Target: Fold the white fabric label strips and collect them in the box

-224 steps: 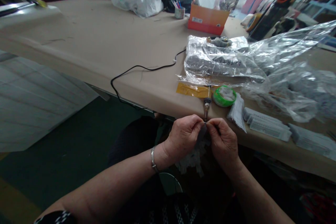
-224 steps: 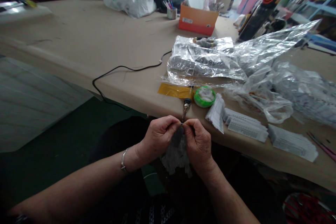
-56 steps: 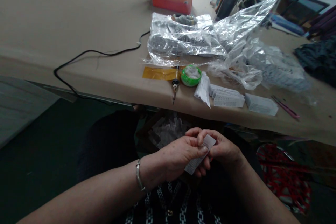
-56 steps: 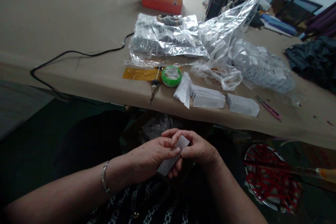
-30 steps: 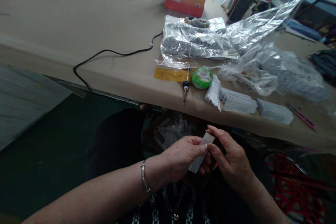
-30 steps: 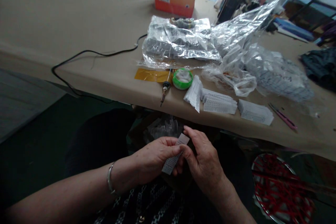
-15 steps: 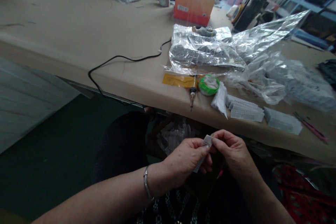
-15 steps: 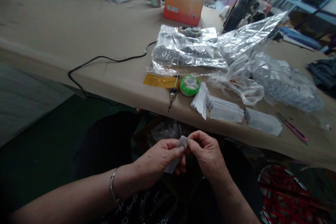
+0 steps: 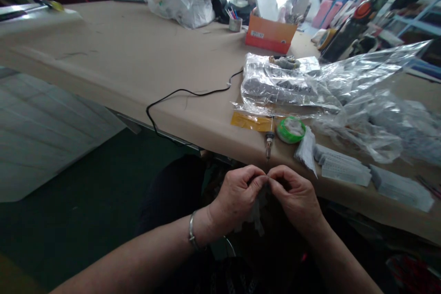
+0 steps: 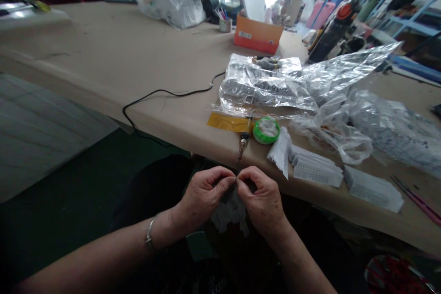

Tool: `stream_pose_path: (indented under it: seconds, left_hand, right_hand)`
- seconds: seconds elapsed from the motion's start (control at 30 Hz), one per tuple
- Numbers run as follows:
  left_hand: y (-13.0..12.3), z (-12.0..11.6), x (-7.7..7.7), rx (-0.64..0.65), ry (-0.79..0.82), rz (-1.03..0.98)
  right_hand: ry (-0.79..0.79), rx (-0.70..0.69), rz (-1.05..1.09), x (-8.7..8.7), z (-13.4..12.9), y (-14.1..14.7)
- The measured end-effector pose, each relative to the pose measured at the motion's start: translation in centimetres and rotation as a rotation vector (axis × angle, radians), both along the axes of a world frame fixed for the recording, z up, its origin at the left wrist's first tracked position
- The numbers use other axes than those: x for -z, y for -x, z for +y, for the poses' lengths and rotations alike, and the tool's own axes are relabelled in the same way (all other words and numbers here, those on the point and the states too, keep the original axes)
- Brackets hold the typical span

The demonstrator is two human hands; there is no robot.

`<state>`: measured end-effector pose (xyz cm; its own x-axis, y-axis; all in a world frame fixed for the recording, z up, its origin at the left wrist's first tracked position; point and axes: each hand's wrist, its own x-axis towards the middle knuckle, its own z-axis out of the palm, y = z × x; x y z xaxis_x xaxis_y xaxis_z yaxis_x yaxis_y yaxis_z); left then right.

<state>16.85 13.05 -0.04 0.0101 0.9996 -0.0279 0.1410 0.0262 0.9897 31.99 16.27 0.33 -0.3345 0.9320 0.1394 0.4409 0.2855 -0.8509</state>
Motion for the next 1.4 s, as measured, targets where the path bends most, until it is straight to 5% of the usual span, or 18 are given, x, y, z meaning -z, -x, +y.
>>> stream_pose_path:
  seconds: [0.43, 1.17, 1.3, 1.4]
  left_hand:
    - [0.7, 2.0, 0.4, 0.016, -0.209, 0.320]
    - [0.6, 3.1, 1.3, -0.027, -0.307, 0.328]
    - [0.9, 2.2, 1.3, -0.006, -0.309, 0.332]
    - [1.3, 1.4, 1.8, 0.026, -0.282, 0.350]
  right_hand:
    - [-0.181, 0.087, -0.056, 0.8, 1.2, 0.4]
    - [-0.221, 0.099, -0.034, 1.2, 1.7, 0.5]
    - [-0.299, 0.011, -0.085, -0.1, 0.3, -0.1]
    - [-0.528, -0.040, -0.209, -2.2, 0.3, -1.2]
